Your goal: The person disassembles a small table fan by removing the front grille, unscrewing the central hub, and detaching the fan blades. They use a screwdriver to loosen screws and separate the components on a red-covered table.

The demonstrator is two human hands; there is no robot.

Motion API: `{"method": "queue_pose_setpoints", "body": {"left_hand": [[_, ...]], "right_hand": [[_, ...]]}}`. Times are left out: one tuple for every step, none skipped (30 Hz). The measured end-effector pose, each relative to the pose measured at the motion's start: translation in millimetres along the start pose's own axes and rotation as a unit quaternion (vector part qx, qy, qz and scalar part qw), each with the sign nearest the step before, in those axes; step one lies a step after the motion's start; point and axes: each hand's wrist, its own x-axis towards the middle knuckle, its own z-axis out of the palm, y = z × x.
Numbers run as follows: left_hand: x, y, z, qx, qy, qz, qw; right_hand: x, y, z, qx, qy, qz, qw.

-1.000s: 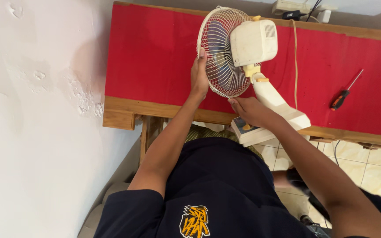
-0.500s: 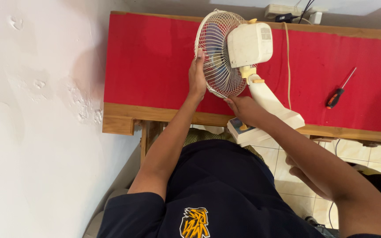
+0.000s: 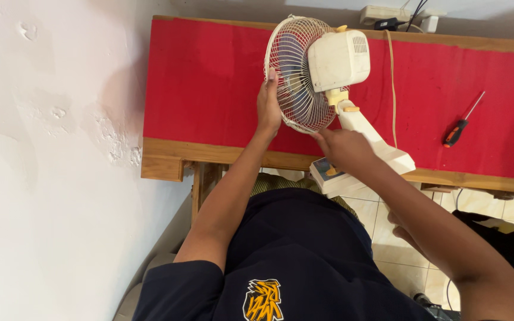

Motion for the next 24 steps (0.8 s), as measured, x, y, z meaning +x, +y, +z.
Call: {"method": "queue_pose_setpoints", "body": {"left_hand": [[0,0,0,0.002,0.0,-0.003,1.0],[0,0,0,0.005,-0.001,-0.005,1.0],[1,0,1,0.007,-0.001,-0.008,1.0],[0,-1,3,0.024,0.007,-0.01,1.0],[0,-2,4,0.04,0.015,-0.013,0.999],[2,-2,4,0.057,0.02,-0.015,0.998],[2,-3,4,0.064,0.023,-0.008,0.998],[3,-3,4,0.072,0.026,-0.002,0.997],[2,-3,5,0.081,0.028,0.005,0.996],[2,-2,5,0.077,0.027,0.003,0.997],[2,-2,5,0.074,0.026,0.001,0.997],[1,-2,5,0.07,0.027,-0.003,0.997],[2,-2,4,0.07,0.026,-0.004,0.997],[2,-3,4,0.071,0.024,-0.008,0.997],[1,-4,4,0.071,0.023,-0.011,0.997],[2,-4,4,0.077,0.027,-0.015,0.997],[2,-4,4,0.083,0.031,-0.018,0.996],[2,-4,4,0.089,0.036,-0.022,0.995],[3,-3,4,0.078,0.029,-0.011,0.996],[2,-4,4,0.066,0.023,-0.001,0.998],[2,-4,5,0.055,0.016,0.01,0.998],[2,-3,4,0.065,0.023,0.005,0.998],[3,-3,4,0.075,0.029,0.0,0.997],[3,-3,4,0.085,0.036,-0.005,0.996]], "right_hand": [[-4,-1,-12,-0.019,0.018,0.008,1.0],[-6,-3,-23,-0.037,0.037,0.015,0.999],[-6,-5,-31,-0.086,0.049,0.01,0.995],[-6,-5,-40,-0.134,0.06,0.007,0.989],[-5,-6,-47,-0.181,0.071,0.004,0.981],[-3,-8,-52,-0.187,0.07,-0.012,0.98],[2,-10,-56,-0.193,0.068,-0.028,0.978],[5,-11,-59,-0.198,0.067,-0.043,0.977],[9,-11,-62,-0.213,0.07,-0.051,0.973],[14,-10,-65,-0.23,0.073,-0.062,0.969],[19,-8,-67,-0.246,0.076,-0.073,0.964],[23,-5,-69,-0.243,0.069,-0.074,0.965],[27,-2,-71,-0.24,0.062,-0.075,0.966],[30,0,-71,-0.237,0.054,-0.075,0.967],[32,2,-71,-0.231,0.049,-0.085,0.968],[36,4,-71,-0.225,0.045,-0.095,0.969],[39,6,-71,-0.219,0.041,-0.105,0.969],[42,7,-72,-0.214,0.031,-0.11,0.97],[45,8,-72,-0.209,0.022,-0.115,0.971],[47,10,-73,-0.204,0.013,-0.119,0.972],[49,12,-75,-0.205,0.003,-0.121,0.971],[52,14,-76,-0.207,-0.006,-0.122,0.971],[54,16,-77,-0.208,-0.016,-0.124,0.97],[55,17,-78,-0.206,-0.006,-0.14,0.968]]}}
